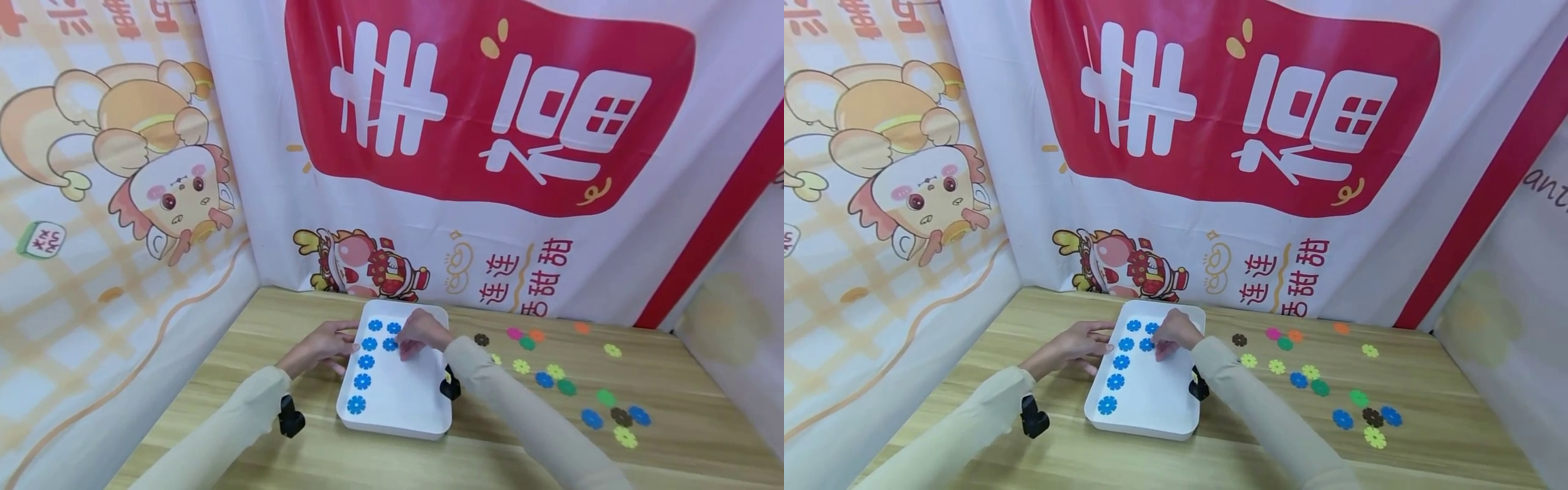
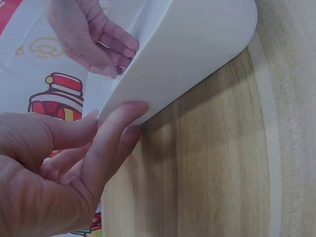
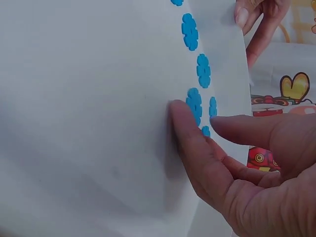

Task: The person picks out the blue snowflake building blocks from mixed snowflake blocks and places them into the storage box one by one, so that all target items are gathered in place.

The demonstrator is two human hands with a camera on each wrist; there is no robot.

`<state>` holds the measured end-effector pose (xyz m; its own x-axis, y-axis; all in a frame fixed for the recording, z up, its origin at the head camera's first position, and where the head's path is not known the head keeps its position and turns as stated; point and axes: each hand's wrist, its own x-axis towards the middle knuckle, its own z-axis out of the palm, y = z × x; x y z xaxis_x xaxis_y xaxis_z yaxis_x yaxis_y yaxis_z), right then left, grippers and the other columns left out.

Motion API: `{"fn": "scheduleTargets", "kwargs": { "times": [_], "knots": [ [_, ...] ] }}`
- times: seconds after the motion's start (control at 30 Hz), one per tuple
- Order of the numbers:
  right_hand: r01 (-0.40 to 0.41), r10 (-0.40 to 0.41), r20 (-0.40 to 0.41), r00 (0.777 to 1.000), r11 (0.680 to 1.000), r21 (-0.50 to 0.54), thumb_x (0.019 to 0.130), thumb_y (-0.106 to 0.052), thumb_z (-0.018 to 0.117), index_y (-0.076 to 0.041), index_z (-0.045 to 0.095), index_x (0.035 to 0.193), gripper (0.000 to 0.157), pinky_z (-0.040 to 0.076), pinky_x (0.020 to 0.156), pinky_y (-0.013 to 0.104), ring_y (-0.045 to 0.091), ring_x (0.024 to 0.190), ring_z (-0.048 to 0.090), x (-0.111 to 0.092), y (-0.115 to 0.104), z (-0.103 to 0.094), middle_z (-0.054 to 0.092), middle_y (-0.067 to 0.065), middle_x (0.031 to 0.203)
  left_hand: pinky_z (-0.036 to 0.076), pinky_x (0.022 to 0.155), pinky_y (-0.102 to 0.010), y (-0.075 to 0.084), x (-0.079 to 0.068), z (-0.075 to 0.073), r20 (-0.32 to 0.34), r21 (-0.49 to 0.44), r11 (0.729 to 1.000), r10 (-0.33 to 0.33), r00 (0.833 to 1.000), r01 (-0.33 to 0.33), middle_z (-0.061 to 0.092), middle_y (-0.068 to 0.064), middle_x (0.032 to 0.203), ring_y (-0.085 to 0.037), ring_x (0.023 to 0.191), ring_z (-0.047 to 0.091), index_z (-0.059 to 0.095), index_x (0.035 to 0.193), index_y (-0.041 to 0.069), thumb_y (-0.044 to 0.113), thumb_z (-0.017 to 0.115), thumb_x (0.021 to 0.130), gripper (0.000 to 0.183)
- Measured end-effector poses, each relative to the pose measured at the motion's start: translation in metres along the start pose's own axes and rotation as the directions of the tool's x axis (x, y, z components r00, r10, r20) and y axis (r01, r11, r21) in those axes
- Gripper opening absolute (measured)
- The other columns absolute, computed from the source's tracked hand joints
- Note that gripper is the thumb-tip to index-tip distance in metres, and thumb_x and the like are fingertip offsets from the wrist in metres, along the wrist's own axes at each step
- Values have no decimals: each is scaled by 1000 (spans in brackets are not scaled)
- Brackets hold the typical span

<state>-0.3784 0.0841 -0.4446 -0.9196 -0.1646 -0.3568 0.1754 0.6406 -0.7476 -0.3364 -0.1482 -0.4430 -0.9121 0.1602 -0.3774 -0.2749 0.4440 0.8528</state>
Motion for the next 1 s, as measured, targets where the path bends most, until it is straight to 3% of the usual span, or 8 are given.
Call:
{"fn": "scheduleTargets", "kwargs": {
  "times": [0.2, 0.47, 0.73, 1.0],
  "knots": [
    [53, -53, 7, 999, 999, 5, 97, -9, 72, 2, 70, 102, 12, 68, 76, 39, 32, 85, 78, -8, 3, -15, 76, 20, 96, 67, 64, -35, -1, 3, 3, -3, 6, 1000, 7, 1000, -7, 65, -22, 139, -26, 101, 74, 47, 157, 10, 8, 67, 102, 58],
    [154, -159, 48, 986, 984, 85, 102, -4, 62, 7, 66, 117, 19, 68, 81, 45, 39, 103, 73, -18, 9, -39, 70, 27, 117, 67, 65, -34, -1, 1, 0, -10, 1, 1000, -8, 1000, 8, 61, -23, 145, -27, 106, 73, 46, 158, 11, 8, 67, 102, 59],
    [206, -210, 30, 977, 974, 91, 101, -4, 63, 8, 65, 118, 21, 68, 82, 40, 39, 105, 71, -27, 29, -67, 68, 26, 118, 67, 63, -35, -1, 2, -2, -28, 1, 1000, -8, 1000, 8, 62, -22, 144, -26, 103, 74, 48, 158, 12, 9, 67, 103, 58],
    [268, -277, 46, 960, 954, 133, 101, 1, 61, 14, 62, 120, 24, 65, 92, 52, 36, 101, 69, -42, 46, -94, 68, 24, 110, 67, 67, -36, 0, 2, -1, -9, 5, 1000, -26, 1000, 26, 59, -24, 148, -30, 107, 74, 44, 159, 10, 10, 67, 103, 61]
  ]
}}
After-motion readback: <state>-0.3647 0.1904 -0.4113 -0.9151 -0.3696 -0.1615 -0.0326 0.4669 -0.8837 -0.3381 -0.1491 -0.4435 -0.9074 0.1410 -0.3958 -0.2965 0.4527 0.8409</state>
